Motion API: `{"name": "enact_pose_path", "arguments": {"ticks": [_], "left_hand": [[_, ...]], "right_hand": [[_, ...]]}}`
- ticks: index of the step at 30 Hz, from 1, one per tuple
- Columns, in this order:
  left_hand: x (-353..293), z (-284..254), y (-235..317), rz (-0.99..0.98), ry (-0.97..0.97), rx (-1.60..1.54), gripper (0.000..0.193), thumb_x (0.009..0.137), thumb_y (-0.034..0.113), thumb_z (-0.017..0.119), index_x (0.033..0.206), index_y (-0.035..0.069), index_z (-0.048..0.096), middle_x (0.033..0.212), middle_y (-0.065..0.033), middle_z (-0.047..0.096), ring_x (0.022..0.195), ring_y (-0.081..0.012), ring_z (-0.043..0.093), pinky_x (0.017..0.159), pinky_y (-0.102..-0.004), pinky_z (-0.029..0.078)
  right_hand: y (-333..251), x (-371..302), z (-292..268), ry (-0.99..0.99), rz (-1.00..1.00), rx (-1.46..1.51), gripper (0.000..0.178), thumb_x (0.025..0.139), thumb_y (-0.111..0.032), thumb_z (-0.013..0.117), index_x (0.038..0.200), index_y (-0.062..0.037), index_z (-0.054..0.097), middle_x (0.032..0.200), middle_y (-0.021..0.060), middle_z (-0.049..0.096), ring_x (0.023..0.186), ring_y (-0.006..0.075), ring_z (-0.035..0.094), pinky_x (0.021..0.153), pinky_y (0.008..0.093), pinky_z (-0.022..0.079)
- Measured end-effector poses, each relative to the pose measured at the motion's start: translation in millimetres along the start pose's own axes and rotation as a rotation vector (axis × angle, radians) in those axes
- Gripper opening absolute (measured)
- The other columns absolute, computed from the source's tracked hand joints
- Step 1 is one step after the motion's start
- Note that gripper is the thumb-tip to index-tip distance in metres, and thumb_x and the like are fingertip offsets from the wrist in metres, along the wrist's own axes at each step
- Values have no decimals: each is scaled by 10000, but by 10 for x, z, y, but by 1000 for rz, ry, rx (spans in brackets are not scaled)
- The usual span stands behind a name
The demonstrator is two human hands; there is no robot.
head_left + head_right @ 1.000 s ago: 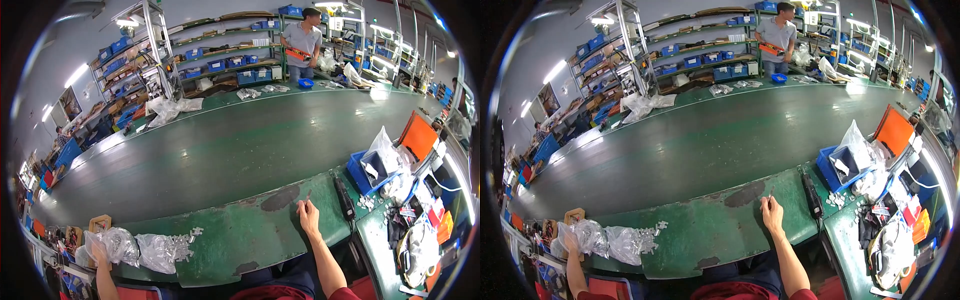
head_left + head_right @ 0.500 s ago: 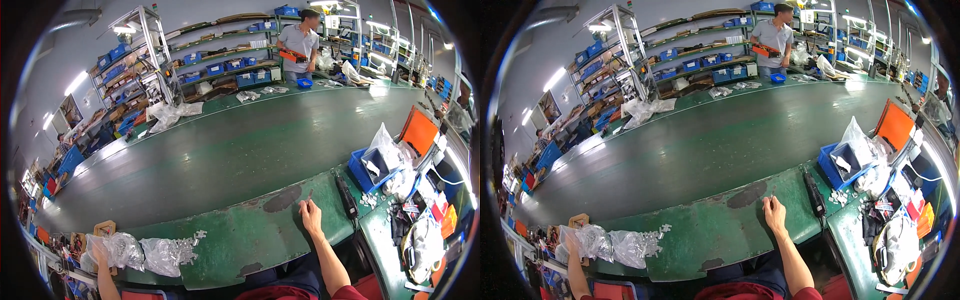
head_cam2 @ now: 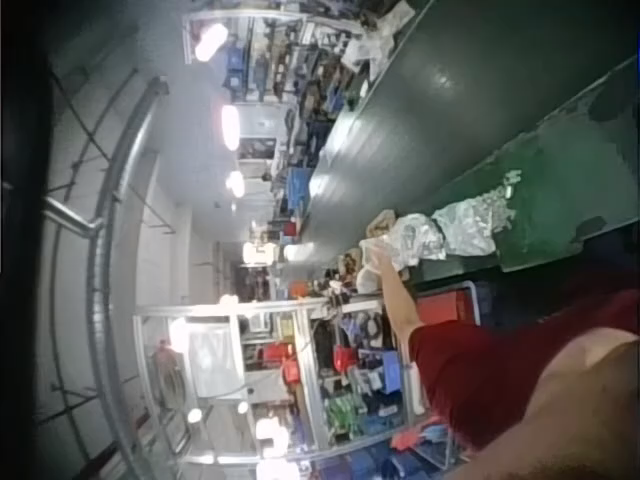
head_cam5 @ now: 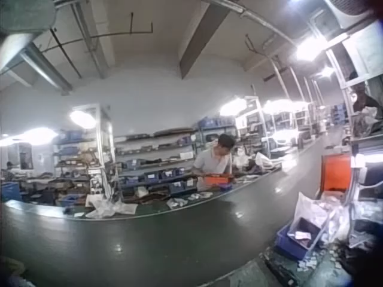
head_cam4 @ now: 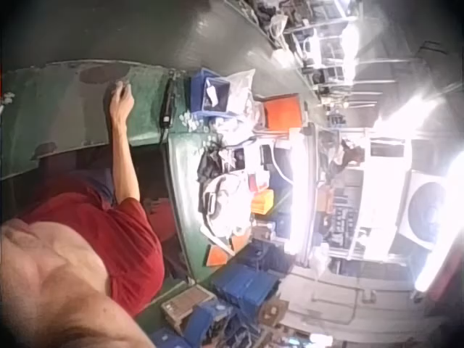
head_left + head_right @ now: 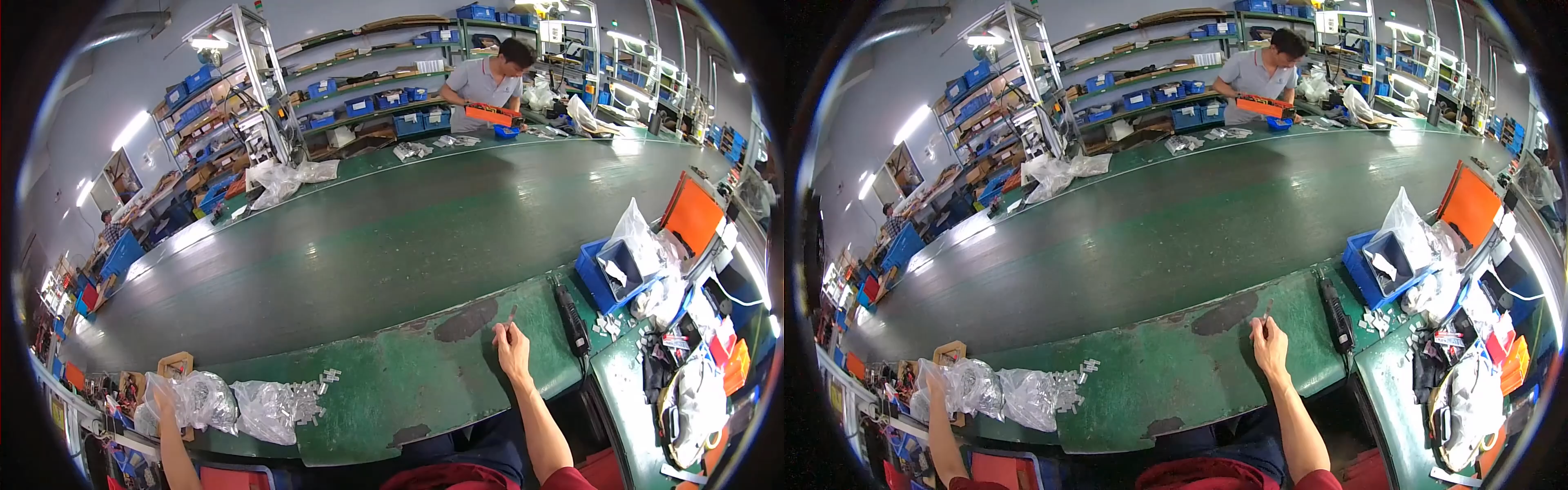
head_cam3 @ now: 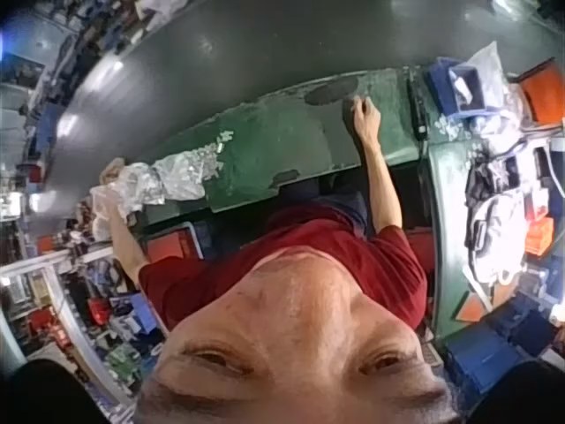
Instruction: Assembling small electronic components using pliers on a production line.
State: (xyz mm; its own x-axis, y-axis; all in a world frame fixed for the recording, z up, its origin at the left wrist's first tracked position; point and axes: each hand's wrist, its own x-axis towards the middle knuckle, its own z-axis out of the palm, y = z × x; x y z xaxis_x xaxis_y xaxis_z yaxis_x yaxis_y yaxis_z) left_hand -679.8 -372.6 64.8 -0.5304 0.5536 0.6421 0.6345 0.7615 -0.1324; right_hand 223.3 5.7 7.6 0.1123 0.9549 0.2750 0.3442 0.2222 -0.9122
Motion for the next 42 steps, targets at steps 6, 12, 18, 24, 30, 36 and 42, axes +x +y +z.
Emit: {"name": "enact_pose_path", "arguments": {"ticks": [6, 12, 18, 24, 30, 36, 42], "left_hand": [[82, 47, -106, 20, 67, 26, 332, 949, 329, 571, 985, 14, 672, 902, -180, 683, 837, -387, 655, 816, -461, 529], [105, 52, -200, 36, 144, 38, 347, 946, 359, 577, 956, 27, 678, 861, -156, 688, 791, -374, 664, 798, -450, 540], [10, -320, -441, 33, 232, 108, 360, 944, 384, 581, 932, 38, 683, 826, -137, 692, 754, -363, 672, 783, -440, 548], [138, -648, -106, 152, -157, 105, 161, 856, 136, 650, 897, -19, 662, 799, -239, 688, 759, -394, 690, 635, -483, 521], [95, -441, -212, 9, -112, -92, 179, 804, 121, 690, 896, -32, 674, 807, -248, 685, 791, -413, 690, 684, -491, 531], [2, -508, -452, -114, -37, -127, 333, 920, 245, 609, 1016, -72, 642, 997, -303, 668, 989, -490, 623, 866, -532, 492], [364, -872, -311, 1, -120, -157, 360, 998, 244, 462, 895, -57, 631, 881, -296, 646, 886, -493, 619, 751, -552, 479]], "right_hand": [[-65, 21, 3, -5, 3, -2, 282, 1016, -250, 588, 924, 2, 673, 655, 44, 622, 585, 114, 545, 564, 294, 430], [-60, 28, -6, -10, 6, -18, 283, 1015, -250, 582, 921, 1, 676, 661, 51, 632, 590, 127, 558, 573, 300, 437], [-57, -20, 13, 1, 38, 31, 292, 1007, -257, 589, 901, 0, 677, 654, 54, 634, 587, 131, 560, 569, 300, 433], [-103, -24, -45, 12, 32, 4, 288, 1007, -252, 591, 905, 4, 674, 649, 52, 632, 586, 133, 557, 569, 302, 432], [-55, 16, -17, 24, -3, 15, 282, 1010, -244, 591, 897, 5, 659, 638, 64, 630, 559, 152, 573, 558, 311, 445], [-43, 21, 39, 2, -20, 31, 274, 1014, -232, 589, 883, 2, 642, 641, 81, 633, 550, 175, 598, 554, 322, 460], [-40, -17, -20, 7, -7, 23, 292, 1003, -254, 598, 894, 6, 675, 646, 49, 632, 576, 122, 533, 559, 294, 418]]}}
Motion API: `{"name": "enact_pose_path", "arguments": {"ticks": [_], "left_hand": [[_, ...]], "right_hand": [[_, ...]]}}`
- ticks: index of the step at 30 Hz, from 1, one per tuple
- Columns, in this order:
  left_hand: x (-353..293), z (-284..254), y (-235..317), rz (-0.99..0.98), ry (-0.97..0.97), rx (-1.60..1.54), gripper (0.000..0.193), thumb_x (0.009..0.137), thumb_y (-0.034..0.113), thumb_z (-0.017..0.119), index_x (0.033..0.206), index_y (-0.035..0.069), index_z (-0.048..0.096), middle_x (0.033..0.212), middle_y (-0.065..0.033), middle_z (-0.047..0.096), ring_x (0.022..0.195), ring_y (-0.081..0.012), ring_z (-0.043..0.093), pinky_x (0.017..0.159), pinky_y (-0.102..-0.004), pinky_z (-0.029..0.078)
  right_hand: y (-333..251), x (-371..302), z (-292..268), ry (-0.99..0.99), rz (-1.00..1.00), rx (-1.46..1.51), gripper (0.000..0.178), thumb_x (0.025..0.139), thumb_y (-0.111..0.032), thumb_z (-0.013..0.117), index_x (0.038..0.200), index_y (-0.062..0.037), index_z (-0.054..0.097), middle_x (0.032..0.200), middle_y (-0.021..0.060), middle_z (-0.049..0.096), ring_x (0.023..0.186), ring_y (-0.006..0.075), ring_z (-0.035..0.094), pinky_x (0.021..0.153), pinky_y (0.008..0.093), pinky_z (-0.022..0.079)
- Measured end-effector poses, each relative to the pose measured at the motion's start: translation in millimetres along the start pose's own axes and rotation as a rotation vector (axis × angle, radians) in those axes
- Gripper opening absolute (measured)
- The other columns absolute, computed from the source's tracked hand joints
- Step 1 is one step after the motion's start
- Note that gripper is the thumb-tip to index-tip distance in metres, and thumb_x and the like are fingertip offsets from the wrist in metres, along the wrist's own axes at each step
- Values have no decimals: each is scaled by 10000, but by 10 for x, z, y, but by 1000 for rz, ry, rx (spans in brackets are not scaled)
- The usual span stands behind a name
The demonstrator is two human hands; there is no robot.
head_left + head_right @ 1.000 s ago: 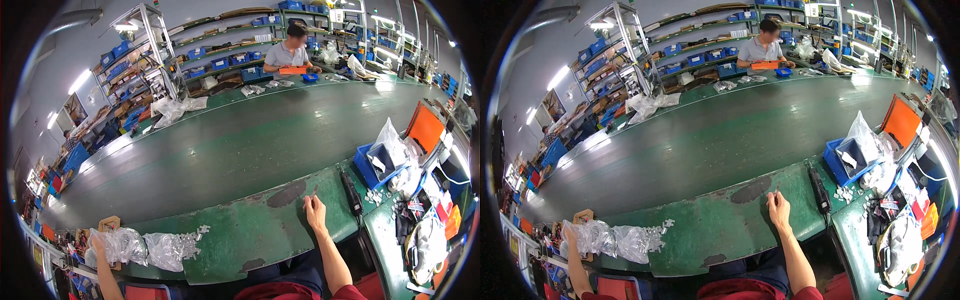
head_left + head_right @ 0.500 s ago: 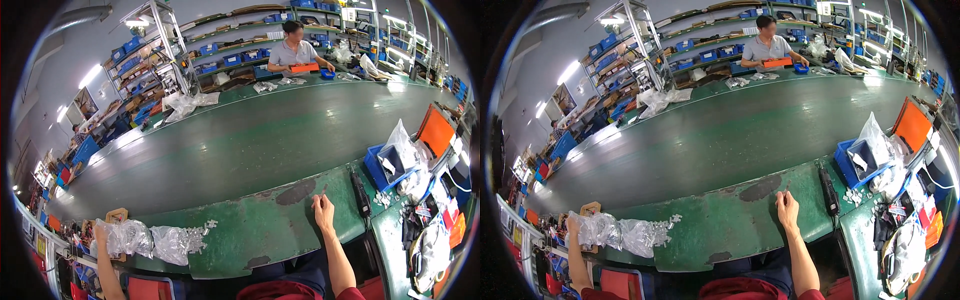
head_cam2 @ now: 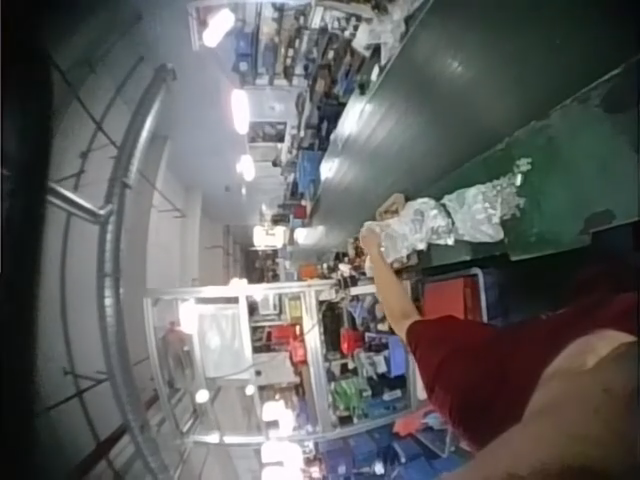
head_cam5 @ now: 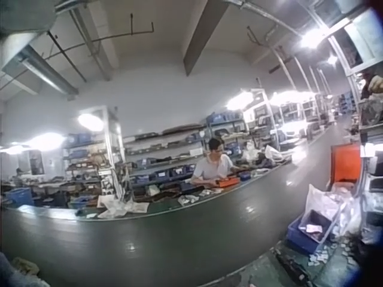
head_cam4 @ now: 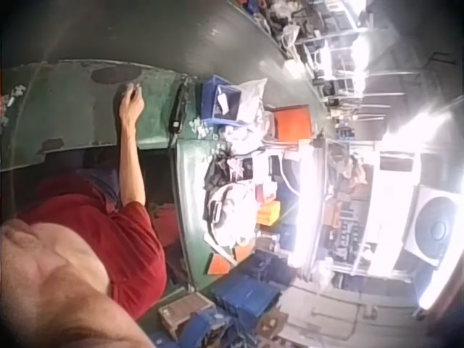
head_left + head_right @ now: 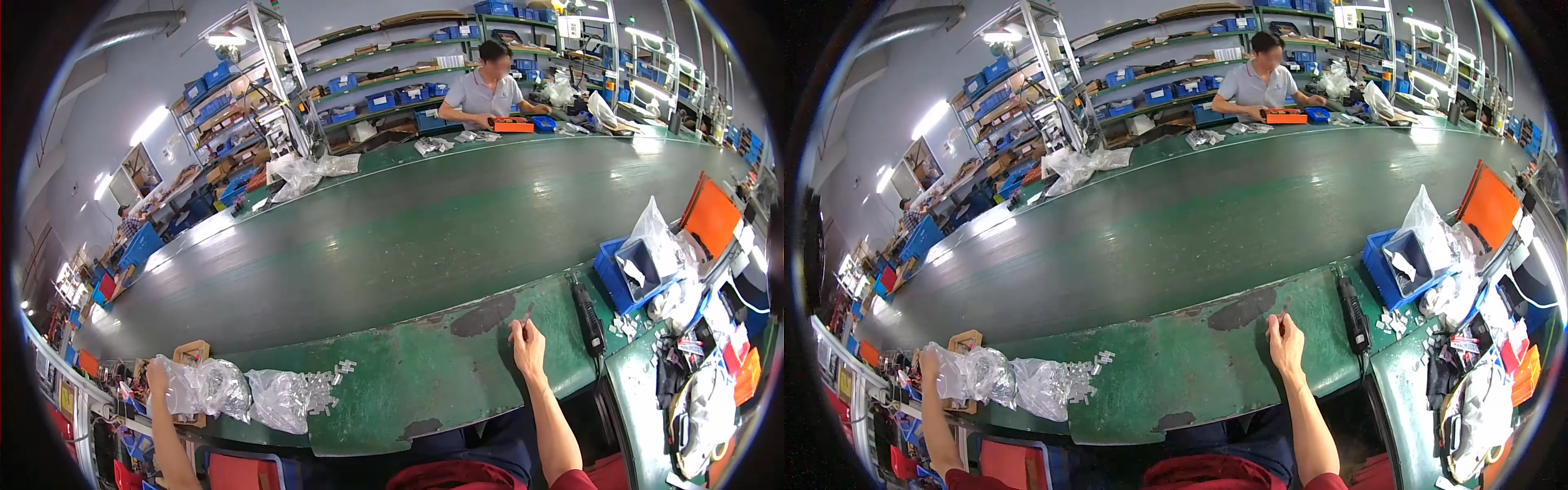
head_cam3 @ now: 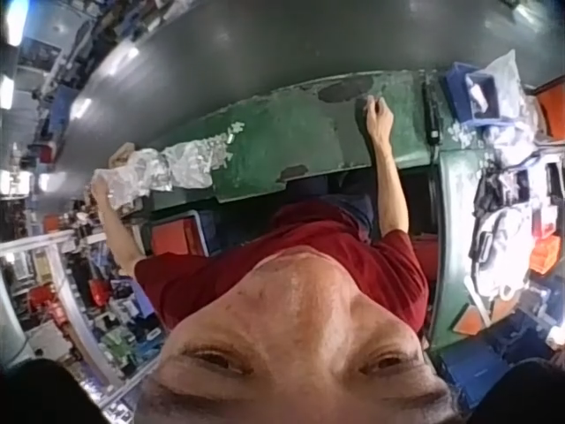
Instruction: Assembling small electronic components using pliers on a production line.
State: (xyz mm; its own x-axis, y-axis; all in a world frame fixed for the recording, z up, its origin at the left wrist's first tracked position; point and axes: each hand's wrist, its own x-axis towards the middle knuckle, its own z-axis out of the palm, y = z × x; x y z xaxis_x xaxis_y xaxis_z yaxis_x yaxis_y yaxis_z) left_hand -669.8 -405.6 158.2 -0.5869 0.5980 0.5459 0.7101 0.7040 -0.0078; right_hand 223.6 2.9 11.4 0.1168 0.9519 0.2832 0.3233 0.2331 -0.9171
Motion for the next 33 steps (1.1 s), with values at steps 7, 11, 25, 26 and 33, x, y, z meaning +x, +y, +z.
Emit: {"name": "enact_pose_path", "arguments": {"ticks": [7, 11, 25, 26, 33], "left_hand": [[79, -148, 63, 240, -234, 473, 320, 972, 232, 496, 1007, -37, 664, 932, -277, 673, 913, -456, 646, 841, -527, 503], [22, -112, -135, 350, -263, 554, 397, 952, 373, 556, 930, 7, 709, 873, -234, 714, 846, -418, 684, 860, -538, 513], [173, -386, -455, 264, 21, 359, 355, 984, 331, 483, 1095, 71, 698, 939, -213, 711, 901, -456, 660, 812, -551, 516], [194, -464, -372, 261, 2, 368, 291, 967, 303, 524, 1040, 84, 700, 905, -194, 704, 859, -429, 666, 774, -528, 527], [179, -733, 1105, 337, 123, 162, 343, 893, 40, 519, 1207, -62, 612, 1014, -283, 658, 968, -448, 635, 877, -502, 501]], "right_hand": [[-24, 5, 16, 13, -2, -12, 295, 1006, -253, 596, 912, 14, 680, 648, 54, 636, 579, 125, 539, 560, 292, 417], [-24, 14, 17, 0, -23, -23, 298, 1008, -253, 595, 920, 19, 680, 649, 57, 636, 586, 121, 545, 563, 292, 420], [-15, 3, -12, 9, -9, -39, 307, 1023, -249, 583, 922, 25, 677, 655, 48, 628, 600, 110, 560, 578, 282, 432], [-7, -2, -21, 3, -10, -40, 307, 1023, -249, 583, 922, 25, 677, 655, 48, 628, 600, 110, 560, 578, 282, 432], [76, -11, 9, -11, -40, -70, 288, 1007, -245, 592, 895, 8, 668, 642, 67, 621, 582, 142, 562, 577, 316, 450]]}}
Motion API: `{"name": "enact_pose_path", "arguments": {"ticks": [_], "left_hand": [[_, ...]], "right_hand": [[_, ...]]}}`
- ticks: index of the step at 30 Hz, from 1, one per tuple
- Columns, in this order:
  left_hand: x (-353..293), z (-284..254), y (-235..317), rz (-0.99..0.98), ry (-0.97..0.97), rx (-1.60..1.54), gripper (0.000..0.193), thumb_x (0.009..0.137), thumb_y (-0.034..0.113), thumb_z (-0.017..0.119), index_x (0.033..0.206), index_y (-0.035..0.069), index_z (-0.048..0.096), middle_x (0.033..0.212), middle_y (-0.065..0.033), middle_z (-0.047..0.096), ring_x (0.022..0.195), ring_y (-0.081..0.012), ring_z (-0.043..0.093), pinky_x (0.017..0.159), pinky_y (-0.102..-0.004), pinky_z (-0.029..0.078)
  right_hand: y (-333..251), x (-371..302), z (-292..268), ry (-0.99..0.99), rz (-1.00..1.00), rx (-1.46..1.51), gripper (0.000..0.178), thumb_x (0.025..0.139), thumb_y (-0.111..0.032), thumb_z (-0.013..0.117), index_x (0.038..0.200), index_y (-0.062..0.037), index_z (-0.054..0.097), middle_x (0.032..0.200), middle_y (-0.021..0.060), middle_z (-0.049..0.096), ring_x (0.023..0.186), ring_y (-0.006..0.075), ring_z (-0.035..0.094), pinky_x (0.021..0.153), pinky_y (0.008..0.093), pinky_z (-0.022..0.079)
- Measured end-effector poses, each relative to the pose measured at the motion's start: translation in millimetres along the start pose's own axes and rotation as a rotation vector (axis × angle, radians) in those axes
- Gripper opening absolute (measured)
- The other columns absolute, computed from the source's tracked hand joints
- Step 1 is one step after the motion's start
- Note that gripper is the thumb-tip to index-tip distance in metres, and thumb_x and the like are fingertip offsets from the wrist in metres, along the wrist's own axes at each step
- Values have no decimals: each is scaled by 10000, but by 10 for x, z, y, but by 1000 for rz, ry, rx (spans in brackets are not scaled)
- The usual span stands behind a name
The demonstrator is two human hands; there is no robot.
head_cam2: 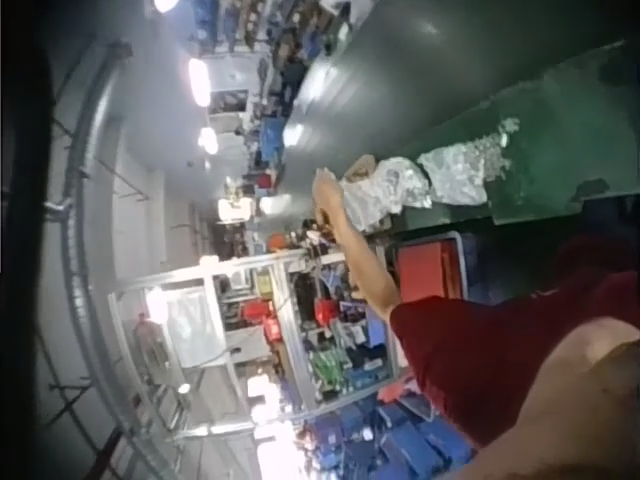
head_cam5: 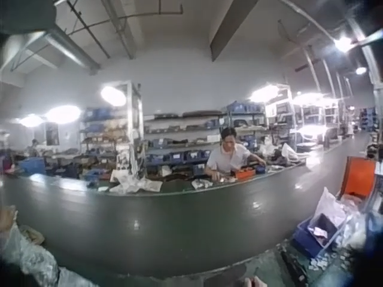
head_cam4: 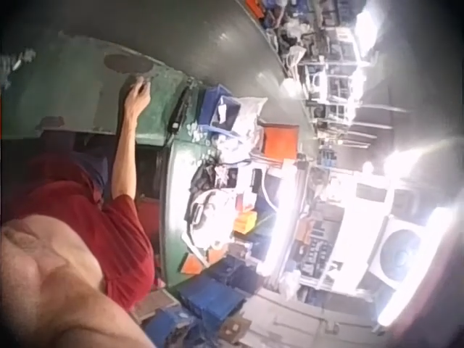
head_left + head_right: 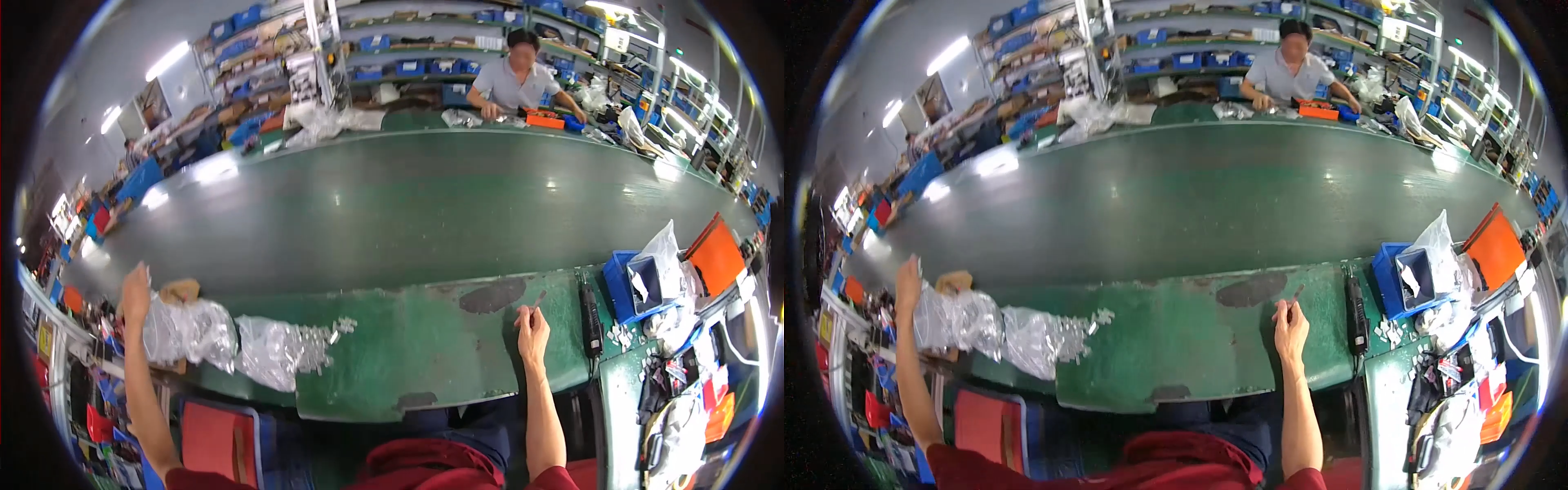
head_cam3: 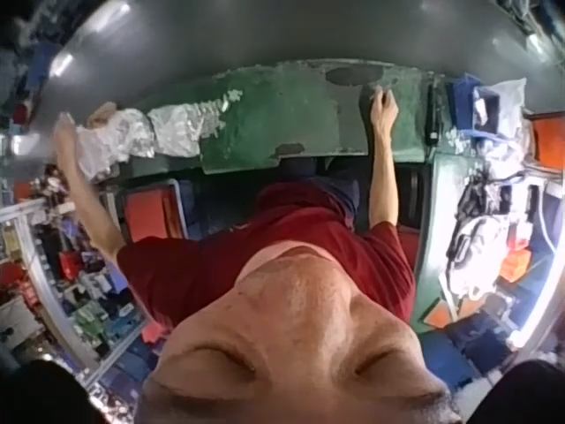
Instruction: Assembling small electronic components using pliers on a production line.
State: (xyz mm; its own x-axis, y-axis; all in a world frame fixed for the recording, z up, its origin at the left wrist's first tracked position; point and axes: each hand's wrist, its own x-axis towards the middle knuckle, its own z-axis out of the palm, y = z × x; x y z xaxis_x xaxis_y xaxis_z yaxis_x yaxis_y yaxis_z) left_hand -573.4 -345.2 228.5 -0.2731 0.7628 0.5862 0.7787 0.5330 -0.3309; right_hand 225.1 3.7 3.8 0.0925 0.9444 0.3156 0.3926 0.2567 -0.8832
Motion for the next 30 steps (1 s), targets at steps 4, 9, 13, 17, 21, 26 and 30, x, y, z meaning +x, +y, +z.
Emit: {"name": "enact_pose_path", "arguments": {"ticks": [4, 9, 13, 17, 21, 26, 30], "left_hand": [[361, -95, 862, 157, -70, -43, 461, 841, 60, 587, 1293, -25, 548, 1069, -269, 662, 1018, -434, 627, 888, -519, 481], [514, -51, 2823, 149, -245, -476, 202, 978, 177, 559, 1066, 1, 606, 839, -226, 671, 745, -407, 669, 713, -484, 522], [264, -63, 4023, -206, -499, -964, 528, 1061, 441, 434, 855, 3, 645, 635, -142, 592, 582, -303, 598, 601, -451, 466], [11, 106, 4626, 60, -427, -899, 506, 1068, 406, 400, 882, -9, 621, 816, -259, 668, 819, -492, 630, 726, -547, 489], [-39, 21, 4853, 193, -421, -905, 412, 1055, 361, 473, 901, -6, 581, 723, -246, 646, 725, -475, 636, 634, -524, 502], [-132, 109, 4850, 162, -495, -1002, 328, 1036, 300, 541, 887, 8, 564, 643, -198, 626, 618, -374, 659, 551, -461, 509], [-285, 366, 4838, 365, -74, -852, 249, 1005, 236, 596, 863, 35, 560, 638, -132, 615, 575, -314, 656, 510, -403, 500]], "right_hand": [[-70, 79, 68, -7, -33, -1, 324, 1013, -258, 570, 862, 16, 653, 659, 77, 618, 611, 143, 550, 596, 318, 435], [-88, 129, 19, -29, 7, -1, 334, 1029, -274, 569, 912, 23, 668, 670, 33, 591, 628, 112, 497, 603, 293, 402], [-31, 78, 47, -46, 28, 26, 344, 1036, -291, 571, 925, 19, 670, 672, 20, 582, 629, 101, 482, 599, 282, 388], [-13, 45, 28, -48, 37, 40, 346, 1038, -301, 571, 933, 12, 675, 676, 12, 577, 631, 96, 472, 597, 279, 379], [-34, 25, -31, -41, 35, 13, 353, 1040, -314, 568, 944, 7, 680, 679, 3, 569, 638, 93, 465, 599, 276, 370], [-28, 49, 6, -56, 46, 31, 351, 1041, -323, 567, 972, 0, 688, 681, -9, 563, 635, 85, 446, 591, 273, 352], [3, 61, 28, -57, 41, 32, 342, 1042, -309, 565, 979, 4, 690, 686, -5, 568, 608, 73, 432, 563, 264, 337]]}}
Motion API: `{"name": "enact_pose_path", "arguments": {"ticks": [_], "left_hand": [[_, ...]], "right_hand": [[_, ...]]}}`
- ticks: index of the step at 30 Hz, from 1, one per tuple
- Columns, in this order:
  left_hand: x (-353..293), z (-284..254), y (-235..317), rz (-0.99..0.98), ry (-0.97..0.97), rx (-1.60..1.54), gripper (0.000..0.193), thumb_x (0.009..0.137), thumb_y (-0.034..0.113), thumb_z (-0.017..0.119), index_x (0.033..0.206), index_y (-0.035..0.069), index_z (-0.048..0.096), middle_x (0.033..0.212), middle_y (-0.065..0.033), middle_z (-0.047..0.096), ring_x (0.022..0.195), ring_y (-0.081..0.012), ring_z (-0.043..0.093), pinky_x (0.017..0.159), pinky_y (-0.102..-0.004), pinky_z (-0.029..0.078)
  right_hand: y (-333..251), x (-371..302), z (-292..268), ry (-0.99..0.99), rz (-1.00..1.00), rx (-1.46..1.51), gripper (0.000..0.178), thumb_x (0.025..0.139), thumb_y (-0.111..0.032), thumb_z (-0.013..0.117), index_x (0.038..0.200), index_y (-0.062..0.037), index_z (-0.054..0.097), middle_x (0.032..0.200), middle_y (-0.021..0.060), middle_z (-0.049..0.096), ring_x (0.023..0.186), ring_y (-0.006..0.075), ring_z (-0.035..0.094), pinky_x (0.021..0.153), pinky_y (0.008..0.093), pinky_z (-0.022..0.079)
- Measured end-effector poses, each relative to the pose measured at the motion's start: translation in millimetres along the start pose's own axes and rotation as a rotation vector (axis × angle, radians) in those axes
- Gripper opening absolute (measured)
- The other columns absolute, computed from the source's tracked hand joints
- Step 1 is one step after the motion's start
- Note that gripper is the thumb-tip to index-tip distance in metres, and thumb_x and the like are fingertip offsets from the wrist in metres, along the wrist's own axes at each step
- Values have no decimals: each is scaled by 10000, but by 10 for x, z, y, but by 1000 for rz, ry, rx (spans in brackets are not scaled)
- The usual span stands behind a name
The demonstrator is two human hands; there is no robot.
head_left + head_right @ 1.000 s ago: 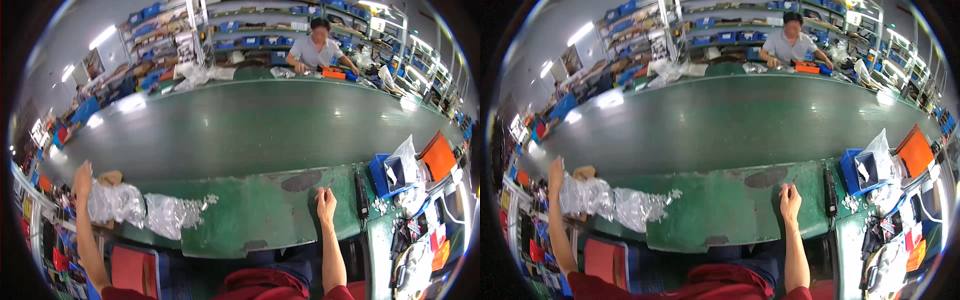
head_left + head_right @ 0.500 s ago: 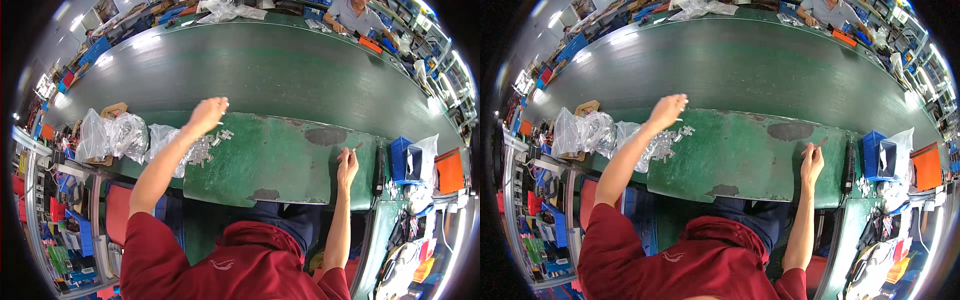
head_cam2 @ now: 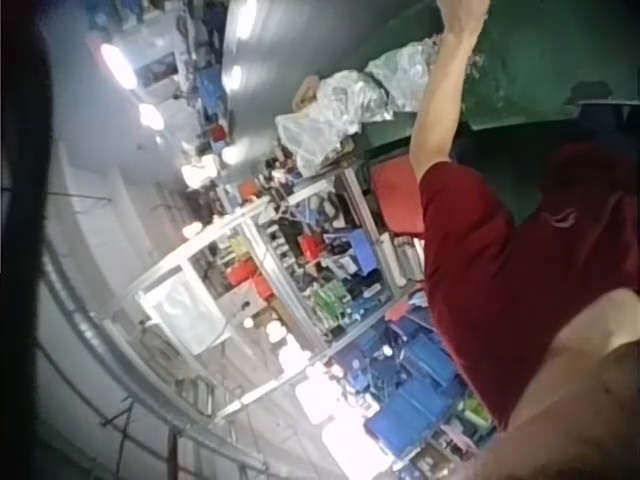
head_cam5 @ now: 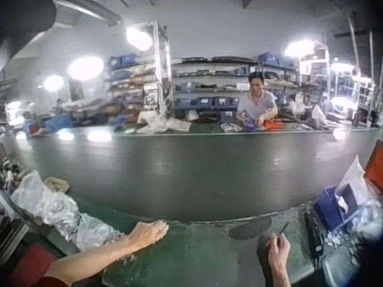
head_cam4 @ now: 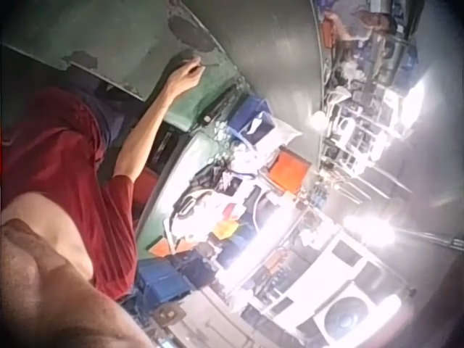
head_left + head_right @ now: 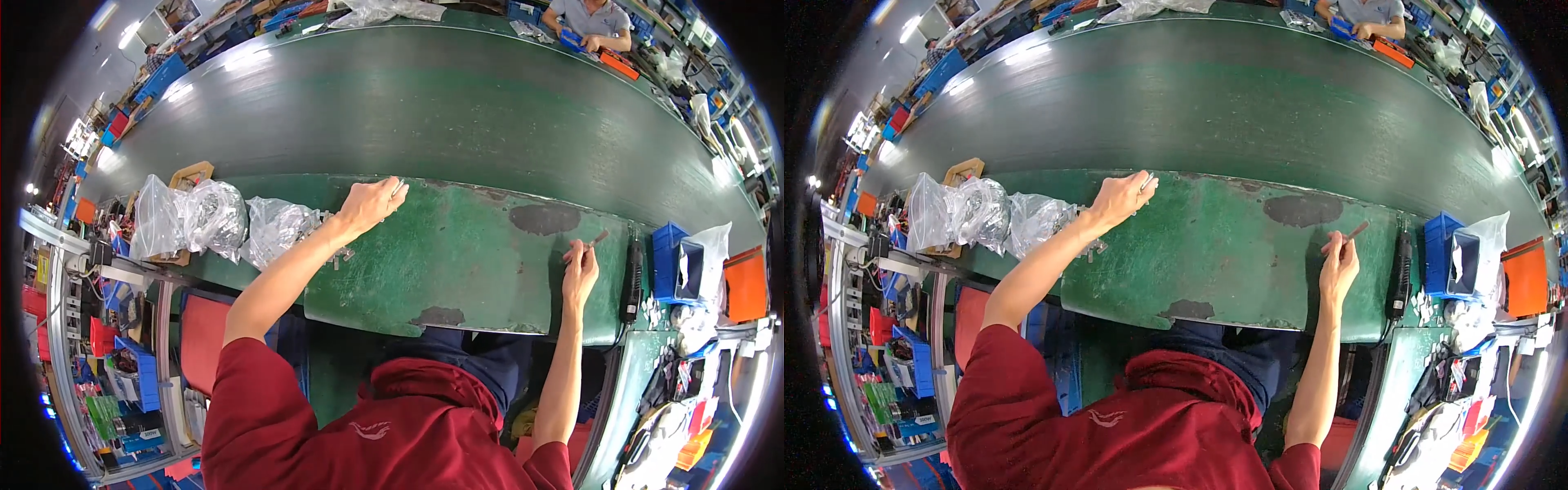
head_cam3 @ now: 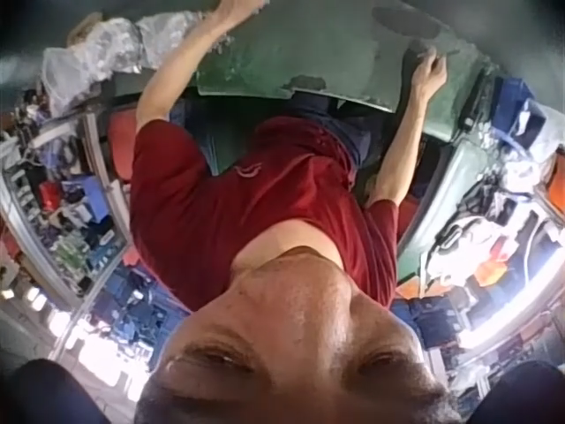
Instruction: Assembling small electronic components using pliers on a production line.
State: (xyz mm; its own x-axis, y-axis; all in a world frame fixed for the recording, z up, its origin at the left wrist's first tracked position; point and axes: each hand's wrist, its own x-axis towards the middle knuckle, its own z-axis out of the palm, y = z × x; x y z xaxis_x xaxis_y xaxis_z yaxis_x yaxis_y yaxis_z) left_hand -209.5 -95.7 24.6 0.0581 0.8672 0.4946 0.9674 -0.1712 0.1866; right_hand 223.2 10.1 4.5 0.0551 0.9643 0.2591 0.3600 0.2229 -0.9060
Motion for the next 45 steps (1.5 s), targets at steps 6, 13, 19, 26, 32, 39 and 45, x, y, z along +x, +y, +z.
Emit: {"name": "enact_pose_path", "arguments": {"ticks": [6, 13, 19, 26, 32, 39, 45], "left_hand": [[-53, -9, 29, 84, 19, -17, 230, 983, 225, 613, 858, 37, 566, 798, -92, 601, 708, -282, 645, 568, -393, 513], [-86, -187, 157, 7, -68, -53, 208, 945, 237, 646, 899, 39, 604, 875, -94, 593, 850, -299, 611, 748, -421, 510], [-131, -286, 266, -96, -94, -25, 160, 918, 235, 688, 901, 77, 662, 882, -65, 625, 860, -253, 598, 816, -385, 417], [-254, -429, 327, -177, -177, -122, 257, 883, 274, 739, 1056, 85, 711, 1185, -71, 681, 1141, -256, 605, 953, -401, 439], [-253, -468, 330, -17, -185, -214, 401, 907, 307, 731, 1255, 113, 681, 1379, -94, 611, 1372, -321, 484, 1166, -474, 353], [-232, -116, 275, 49, -135, -308, 229, 931, 226, 691, 1120, 110, 750, 1295, -84, 673, 1287, -290, 564, 1082, -437, 445], [-202, -192, 220, 22, -128, -253, 240, 910, 163, 705, 1132, 76, 733, 1277, -108, 676, 1272, -296, 580, 1068, -411, 463]], "right_hand": [[48, 21, 6, 23, -16, 7, 327, 1039, -292, 571, 983, 7, 689, 691, -4, 571, 576, 59, 412, 530, 251, 319], [23, 2, 1, 23, 2, 11, 334, 1035, -306, 577, 981, 0, 697, 695, -9, 571, 580, 57, 415, 533, 244, 321], [5, -16, -20, 8, 19, 20, 327, 1039, -302, 570, 978, -6, 695, 697, -5, 571, 586, 60, 428, 543, 251, 334], [9, -9, -23, 28, 27, 42, 317, 1043, -290, 563, 979, -5, 684, 703, -3, 572, 581, 59, 426, 537, 251, 328], [-42, -9, -28, 21, 32, 61, 317, 1047, -286, 559, 973, -1, 675, 690, -9, 559, 582, 59, 423, 536, 249, 324], [-38, -21, -14, 15, 46, 91, 318, 1045, -296, 570, 968, -6, 675, 687, -24, 543, 614, 61, 406, 561, 250, 313], [22, 0, -20, 18, 13, 75, 320, 1047, -293, 564, 957, -8, 677, 683, -19, 551, 591, 57, 410, 541, 249, 313]]}}
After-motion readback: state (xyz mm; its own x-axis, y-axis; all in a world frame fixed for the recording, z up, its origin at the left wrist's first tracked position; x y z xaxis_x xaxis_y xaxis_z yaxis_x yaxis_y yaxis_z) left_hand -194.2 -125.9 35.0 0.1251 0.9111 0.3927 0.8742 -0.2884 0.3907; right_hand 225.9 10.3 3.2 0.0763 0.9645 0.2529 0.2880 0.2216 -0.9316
